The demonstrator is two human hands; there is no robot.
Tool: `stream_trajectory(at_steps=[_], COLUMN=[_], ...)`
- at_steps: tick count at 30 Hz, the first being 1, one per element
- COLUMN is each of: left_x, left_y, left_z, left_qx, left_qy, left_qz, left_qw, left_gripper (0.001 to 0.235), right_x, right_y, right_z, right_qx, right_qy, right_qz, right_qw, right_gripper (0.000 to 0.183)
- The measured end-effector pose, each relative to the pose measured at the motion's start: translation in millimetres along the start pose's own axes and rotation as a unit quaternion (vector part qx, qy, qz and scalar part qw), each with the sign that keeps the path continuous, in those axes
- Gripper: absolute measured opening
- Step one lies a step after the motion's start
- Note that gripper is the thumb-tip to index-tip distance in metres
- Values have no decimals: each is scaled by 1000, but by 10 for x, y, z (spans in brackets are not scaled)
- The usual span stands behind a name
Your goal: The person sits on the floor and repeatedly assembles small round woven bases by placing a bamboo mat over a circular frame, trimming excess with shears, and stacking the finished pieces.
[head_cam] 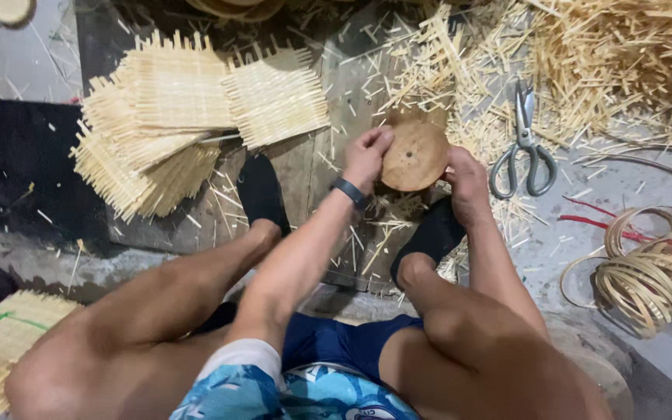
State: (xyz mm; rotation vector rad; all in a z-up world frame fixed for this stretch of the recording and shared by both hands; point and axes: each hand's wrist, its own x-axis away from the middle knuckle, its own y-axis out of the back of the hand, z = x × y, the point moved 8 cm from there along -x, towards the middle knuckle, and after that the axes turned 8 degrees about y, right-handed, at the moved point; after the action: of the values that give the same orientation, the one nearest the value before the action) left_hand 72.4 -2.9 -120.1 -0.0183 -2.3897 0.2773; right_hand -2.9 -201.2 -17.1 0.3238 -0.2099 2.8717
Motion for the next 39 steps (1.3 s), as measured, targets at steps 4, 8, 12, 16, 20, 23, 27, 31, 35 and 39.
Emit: stream_trajectory(at_steps=[4, 8, 12, 16, 20, 23, 27, 31, 35, 39], left_x=[-55, -27, -26, 223, 903, 1313, 1340, 904, -15, -179], left_y=[397, 699, 1073, 1007, 318, -191, -198, 262, 618, 753], left_z=[-514, -1267, -1741, -1864, -1590, -1019, -941, -1331, -716, -602], left_qx=[-312, -747, -816, -682, -528, -599, -518, -457, -202, -208], left_qy=[-103, -275, -287, -339, -517, -545, -478, -419, 93, 61], left_qz=[17, -83, -160, -92, 25, 119, 162, -130, 16, 56], left_qw=[944, 599, 476, 641, 673, 574, 691, 773, 975, 975], left_gripper=[38, 62, 47, 22, 37, 45, 34, 60, 35, 26], right_x=[-114, -86, 56, 123, 75, -16, -176, -190, -225, -201], right_y=[-247, -269, -66, 40, -19, -71, -77, -57, 17, -37], right_z=[-305, -422, -467, -312, -134, -165, -256, -382, -434, -512], right_qx=[36, 40, 29, -50, -215, -192, 13, -5, 3, -14], right_qy=[-99, -70, -87, -70, -94, -131, -74, -55, -55, -74], right_qz=[-31, -38, -71, -91, -63, -46, -59, -63, -61, -64], right_qw=[994, 996, 993, 992, 970, 972, 995, 996, 997, 995], right_gripper=[31, 24, 23, 25, 33, 24, 18, 16, 17, 18])
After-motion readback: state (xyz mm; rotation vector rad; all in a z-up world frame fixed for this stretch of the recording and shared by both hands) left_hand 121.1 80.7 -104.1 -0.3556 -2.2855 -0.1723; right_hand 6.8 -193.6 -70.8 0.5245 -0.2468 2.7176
